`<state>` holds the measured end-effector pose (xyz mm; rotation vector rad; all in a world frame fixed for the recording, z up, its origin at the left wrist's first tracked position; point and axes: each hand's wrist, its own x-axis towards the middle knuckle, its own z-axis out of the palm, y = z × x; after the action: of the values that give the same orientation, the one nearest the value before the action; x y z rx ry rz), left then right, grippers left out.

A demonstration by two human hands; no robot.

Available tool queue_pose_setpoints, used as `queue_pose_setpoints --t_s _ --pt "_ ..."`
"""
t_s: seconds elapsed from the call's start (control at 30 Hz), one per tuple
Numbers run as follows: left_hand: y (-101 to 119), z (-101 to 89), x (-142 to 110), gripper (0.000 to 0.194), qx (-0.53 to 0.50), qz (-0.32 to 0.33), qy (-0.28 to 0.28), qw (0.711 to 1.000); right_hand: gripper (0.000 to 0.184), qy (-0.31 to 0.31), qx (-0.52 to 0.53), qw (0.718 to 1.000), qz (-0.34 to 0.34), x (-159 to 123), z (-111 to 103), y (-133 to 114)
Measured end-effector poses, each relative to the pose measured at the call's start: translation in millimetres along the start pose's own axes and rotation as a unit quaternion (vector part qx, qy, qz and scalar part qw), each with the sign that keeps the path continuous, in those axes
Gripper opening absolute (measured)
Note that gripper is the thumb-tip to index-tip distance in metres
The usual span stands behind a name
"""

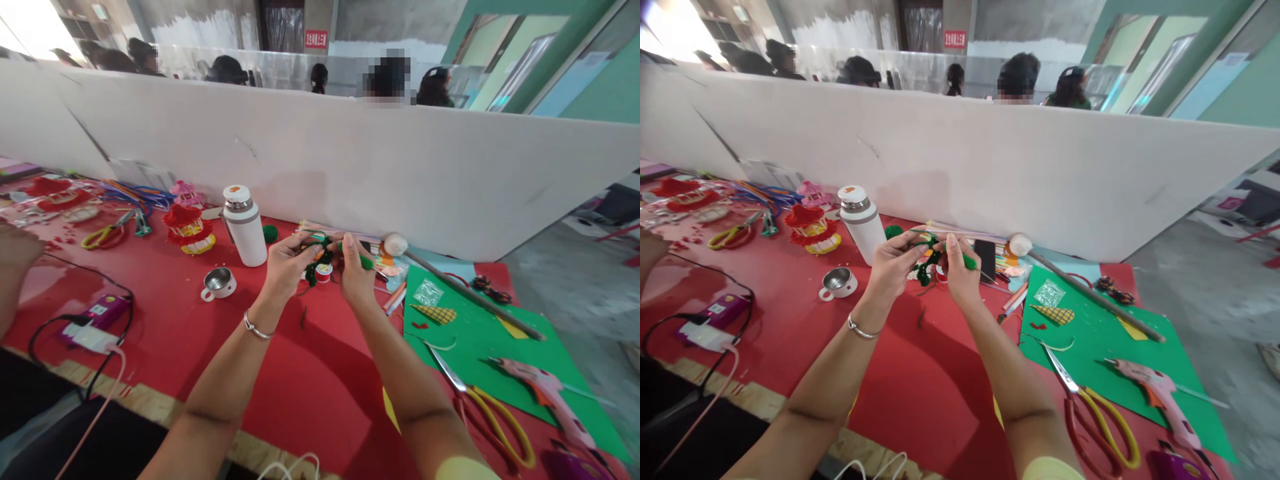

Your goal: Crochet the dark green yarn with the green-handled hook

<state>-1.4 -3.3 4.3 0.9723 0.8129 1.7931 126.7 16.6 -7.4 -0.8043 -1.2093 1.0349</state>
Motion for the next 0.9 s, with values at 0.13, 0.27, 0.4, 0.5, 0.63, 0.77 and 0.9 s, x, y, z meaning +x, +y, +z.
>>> queue_pose_setpoints --t_s 0.13,0.27,0.4,0.5,0.63,0.77,0.9 --pt "0.6 0.3 -0.8 0.037 0.014 -0.001 -0.005 1.0 0.047 0.006 -0.022 0.999 -0.023 -1.5 -0.4 -3.7" --pt "1.3 0.1 -1.5 0.035 0.021 -0.007 -0.009 1.0 0.047 -0.002 -0.015 1.0 -0.005 -0.6 -1.8 -1.9" --pt "3.2 1.4 -2.2 0.037 0.026 -0.018 -0.015 0.999 0.05 -0.018 -0.002 1.0 0.021 -0.1 -2.9 0.0" --pt "5.5 3.5 -3.0 0.037 0.025 -0.029 -0.013 0.999 0.05 -0.013 -0.006 1.0 0.007 0.0 -3.7 -0.4" --pt "5.9 4.2 -3.3 0.033 0.014 -0.035 -0.005 0.999 0.046 -0.004 -0.024 1.0 -0.011 0.9 -4.8 -1.3" --pt "4.5 3.5 -2.6 0.028 0.0 -0.033 -0.003 0.999 0.044 -0.009 -0.013 1.0 -0.008 1.1 -4.8 -2.4" --pt "4.9 4.3 -2.3 0.034 0.006 -0.029 -0.002 1.0 0.044 -0.017 -0.013 1.0 -0.006 0.6 -4.3 -2.7"
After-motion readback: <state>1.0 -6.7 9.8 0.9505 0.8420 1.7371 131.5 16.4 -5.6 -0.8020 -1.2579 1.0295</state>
